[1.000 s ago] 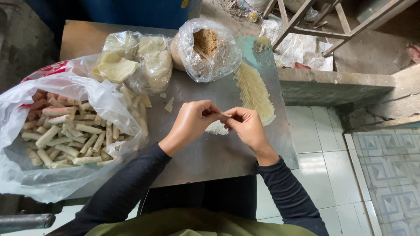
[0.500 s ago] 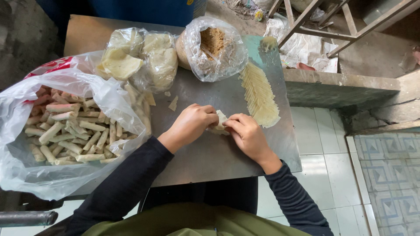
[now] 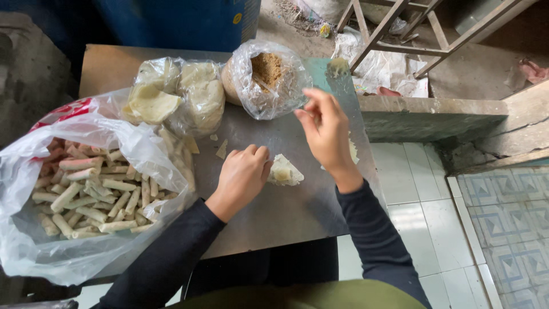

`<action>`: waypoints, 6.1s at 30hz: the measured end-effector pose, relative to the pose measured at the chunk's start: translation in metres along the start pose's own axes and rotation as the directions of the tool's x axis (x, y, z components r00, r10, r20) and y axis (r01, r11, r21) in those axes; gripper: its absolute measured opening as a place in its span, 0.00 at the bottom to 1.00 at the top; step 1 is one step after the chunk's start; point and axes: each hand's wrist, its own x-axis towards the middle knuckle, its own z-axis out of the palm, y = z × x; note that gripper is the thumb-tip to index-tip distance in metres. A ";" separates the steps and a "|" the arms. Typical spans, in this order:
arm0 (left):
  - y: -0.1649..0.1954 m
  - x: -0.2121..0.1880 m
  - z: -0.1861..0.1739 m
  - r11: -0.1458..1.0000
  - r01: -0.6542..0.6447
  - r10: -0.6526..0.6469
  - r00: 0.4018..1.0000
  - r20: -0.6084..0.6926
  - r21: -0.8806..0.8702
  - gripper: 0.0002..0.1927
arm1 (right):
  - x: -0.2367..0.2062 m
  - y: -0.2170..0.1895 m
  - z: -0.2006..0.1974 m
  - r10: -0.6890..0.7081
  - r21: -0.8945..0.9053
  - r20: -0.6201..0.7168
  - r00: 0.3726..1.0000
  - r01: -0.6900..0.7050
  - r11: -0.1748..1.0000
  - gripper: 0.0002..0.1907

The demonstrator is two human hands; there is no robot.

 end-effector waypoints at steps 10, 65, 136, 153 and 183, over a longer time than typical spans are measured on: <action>-0.006 -0.009 0.009 0.985 0.094 -0.113 0.985 0.130 0.148 0.09 | 0.086 0.016 0.063 -0.146 0.045 0.094 0.985 0.143 0.989 0.08; -0.007 0.004 0.006 0.672 0.524 -0.366 0.849 0.381 -0.523 0.15 | -0.142 0.028 -0.024 0.349 0.581 0.291 0.891 -0.455 0.675 0.09; -0.032 -0.020 0.016 0.980 -0.193 0.198 0.974 0.109 -0.057 0.05 | -0.116 -0.025 0.048 0.437 -0.298 0.070 0.897 -0.400 0.867 0.07; -0.026 -0.015 0.008 0.969 -0.245 0.245 0.964 0.100 -0.015 0.03 | -0.111 -0.030 0.048 0.316 -0.086 -0.021 0.948 -0.317 0.945 0.14; -0.004 -0.010 -0.001 0.973 -0.201 0.212 0.972 0.103 -0.110 0.07 | -0.109 -0.028 0.026 0.299 -0.259 0.014 0.954 -0.285 0.923 0.05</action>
